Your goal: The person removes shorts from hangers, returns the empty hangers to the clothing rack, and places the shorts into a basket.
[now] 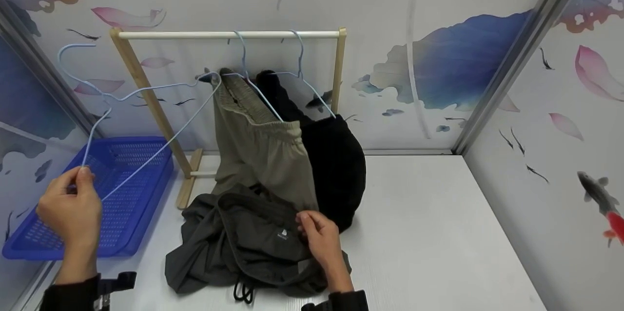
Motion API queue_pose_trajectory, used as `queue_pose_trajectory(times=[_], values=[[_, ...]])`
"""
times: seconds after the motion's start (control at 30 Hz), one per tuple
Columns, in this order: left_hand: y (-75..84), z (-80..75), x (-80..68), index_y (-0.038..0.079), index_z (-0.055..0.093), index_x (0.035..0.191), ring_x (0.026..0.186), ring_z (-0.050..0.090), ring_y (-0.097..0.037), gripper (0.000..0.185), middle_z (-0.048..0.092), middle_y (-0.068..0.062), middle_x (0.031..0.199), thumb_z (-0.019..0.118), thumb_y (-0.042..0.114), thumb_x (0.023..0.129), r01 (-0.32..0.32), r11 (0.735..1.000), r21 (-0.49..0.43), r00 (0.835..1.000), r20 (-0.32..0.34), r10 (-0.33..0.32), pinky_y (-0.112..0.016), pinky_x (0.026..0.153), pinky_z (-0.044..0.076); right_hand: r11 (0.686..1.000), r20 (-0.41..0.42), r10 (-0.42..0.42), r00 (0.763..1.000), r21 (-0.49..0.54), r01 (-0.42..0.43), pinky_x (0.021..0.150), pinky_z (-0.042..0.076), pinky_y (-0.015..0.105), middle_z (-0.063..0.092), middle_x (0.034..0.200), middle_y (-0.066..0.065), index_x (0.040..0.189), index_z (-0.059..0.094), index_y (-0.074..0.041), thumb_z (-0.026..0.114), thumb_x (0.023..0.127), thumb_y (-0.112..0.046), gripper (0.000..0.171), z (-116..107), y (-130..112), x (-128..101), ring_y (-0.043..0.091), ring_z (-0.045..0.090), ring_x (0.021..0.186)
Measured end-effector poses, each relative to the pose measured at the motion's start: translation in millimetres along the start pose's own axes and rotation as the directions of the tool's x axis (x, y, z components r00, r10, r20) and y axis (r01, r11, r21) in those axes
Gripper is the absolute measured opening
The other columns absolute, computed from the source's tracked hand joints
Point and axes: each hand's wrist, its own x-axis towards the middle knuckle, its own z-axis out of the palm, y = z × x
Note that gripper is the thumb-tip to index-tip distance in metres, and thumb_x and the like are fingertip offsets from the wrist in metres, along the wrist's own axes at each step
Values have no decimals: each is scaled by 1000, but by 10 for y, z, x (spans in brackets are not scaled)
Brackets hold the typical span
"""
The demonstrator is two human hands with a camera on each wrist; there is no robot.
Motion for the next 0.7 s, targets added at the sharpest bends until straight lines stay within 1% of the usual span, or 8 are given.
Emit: queue_pose_trajectory(times=[0.1,0.2,0.33,0.4,0.47,0.57,0.7], values=[[28,14,14,-4,79,102,73,42,13,22,71,-23,86,68,15,100,7,1000,1,1000,-11,-7,-21,70,35,1000,0,6,1000,6,-6,77,57,28,73,103,21,110,73,7,56,107,-10,24,0,1,1,17,71,85],[58,32,28,-4,79,103,74,45,6,22,71,-23,88,68,14,101,15,1000,1,1000,-10,-15,-22,70,35,1000,1,17,1000,12,-17,78,58,28,73,104,22,111,72,8,56,107,-11,25,1,2,2,17,71,86],[103,69,45,-5,78,104,74,55,-13,22,71,-24,88,66,14,102,9,1000,-4,1000,0,-9,-25,70,35,999,2,33,999,17,-33,78,57,28,73,104,23,110,72,8,57,107,-12,25,-4,-9,-1,17,71,86],[124,92,52,-6,78,104,75,59,-24,23,70,-26,88,66,14,102,-1,1000,-6,1000,3,2,-29,70,37,999,1,34,999,16,-34,78,57,28,73,103,23,110,73,7,57,107,-12,25,-5,-10,-1,17,71,86],[141,116,60,-6,78,105,77,63,-32,24,70,-26,89,65,14,102,-4,1000,-7,1000,3,4,-33,71,39,999,2,32,999,14,-32,78,57,28,73,103,23,110,73,7,57,107,-12,25,-5,-12,0,17,71,86],[167,149,71,-6,77,106,81,65,-38,26,71,-27,91,64,16,103,11,1000,-7,1000,0,-11,-39,73,42,999,3,29,1000,14,-29,78,58,28,73,103,23,110,73,7,57,107,-12,25,-6,-8,-3,18,71,86],[201,180,85,-5,77,108,85,67,-40,27,71,-26,95,63,18,104,39,999,-8,999,-12,-39,-43,76,43,1000,5,20,1000,12,-20,78,58,27,73,103,23,110,72,8,57,106,-11,25,-7,6,-5,17,71,86]])
